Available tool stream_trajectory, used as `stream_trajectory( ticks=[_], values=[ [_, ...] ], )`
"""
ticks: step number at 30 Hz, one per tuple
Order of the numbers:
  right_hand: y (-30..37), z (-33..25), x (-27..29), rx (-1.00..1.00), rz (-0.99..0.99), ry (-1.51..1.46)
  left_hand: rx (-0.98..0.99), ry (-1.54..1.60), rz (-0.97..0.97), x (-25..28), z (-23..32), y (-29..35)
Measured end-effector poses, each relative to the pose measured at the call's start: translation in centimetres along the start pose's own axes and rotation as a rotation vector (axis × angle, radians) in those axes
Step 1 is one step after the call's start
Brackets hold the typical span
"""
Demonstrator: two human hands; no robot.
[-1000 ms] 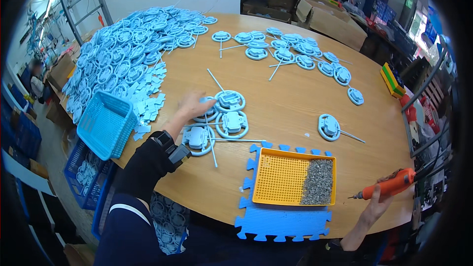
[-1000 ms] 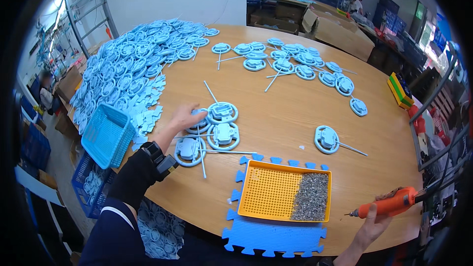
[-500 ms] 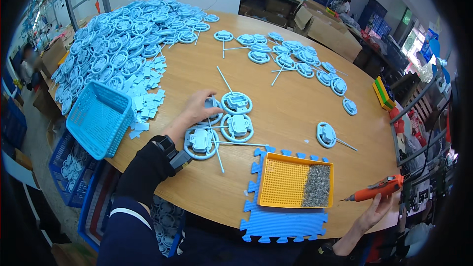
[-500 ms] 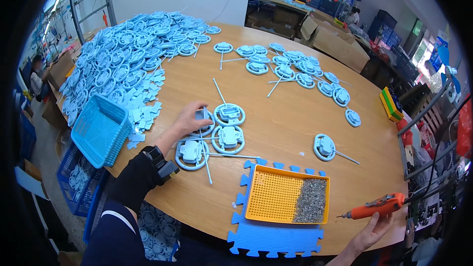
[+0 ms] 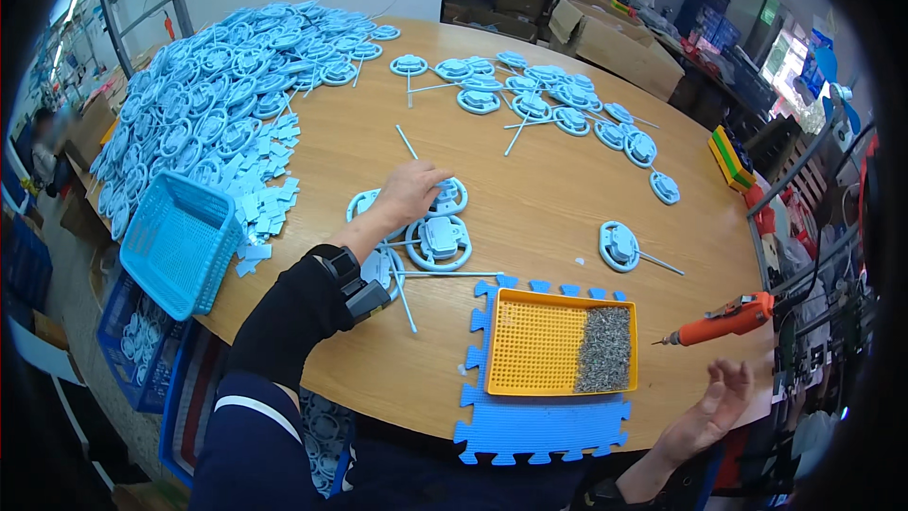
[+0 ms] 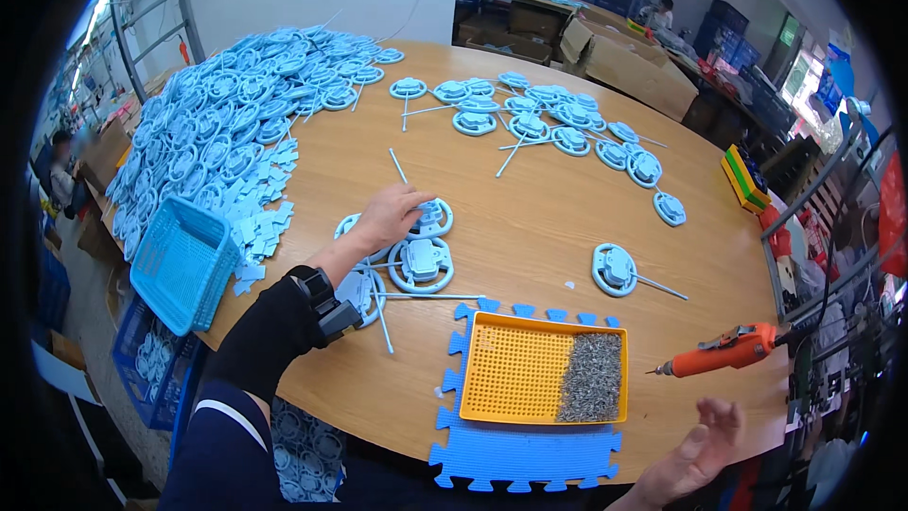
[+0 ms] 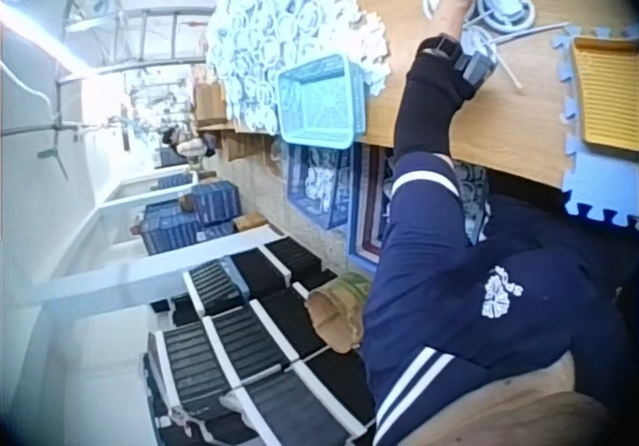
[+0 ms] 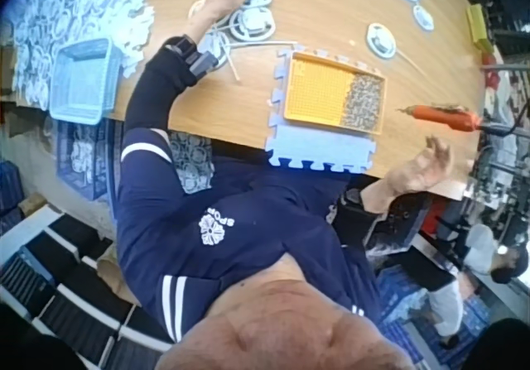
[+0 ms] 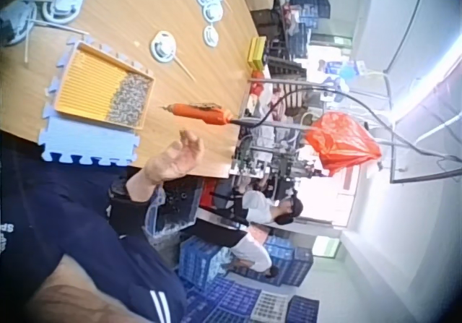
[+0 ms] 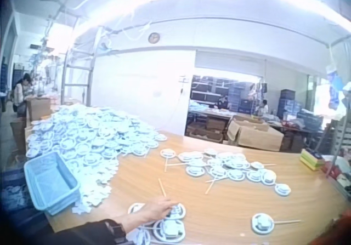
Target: Assembling blue plastic components by driving screws into them with a power tool.
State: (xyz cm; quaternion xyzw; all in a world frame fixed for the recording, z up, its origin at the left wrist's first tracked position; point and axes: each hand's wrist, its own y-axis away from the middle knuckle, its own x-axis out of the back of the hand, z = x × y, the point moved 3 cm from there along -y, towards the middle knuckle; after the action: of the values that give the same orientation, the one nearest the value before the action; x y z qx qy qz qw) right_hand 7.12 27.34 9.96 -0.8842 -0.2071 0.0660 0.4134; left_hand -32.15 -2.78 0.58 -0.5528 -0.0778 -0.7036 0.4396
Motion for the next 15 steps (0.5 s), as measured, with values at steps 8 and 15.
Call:
stream_trajectory(
  ticks=[8,15],
  values=[
    [2.3,0.1,0.2,-0.075,-0.237,0.021,0.086,0.125,-0.055,-3.5,1.4,-1.1],
    [2.6,-1.0,-1.8,-0.005,-0.35,-0.056,0.053,0.104,-0.129,-4.6,-5.4,-0.1]
  ],
)
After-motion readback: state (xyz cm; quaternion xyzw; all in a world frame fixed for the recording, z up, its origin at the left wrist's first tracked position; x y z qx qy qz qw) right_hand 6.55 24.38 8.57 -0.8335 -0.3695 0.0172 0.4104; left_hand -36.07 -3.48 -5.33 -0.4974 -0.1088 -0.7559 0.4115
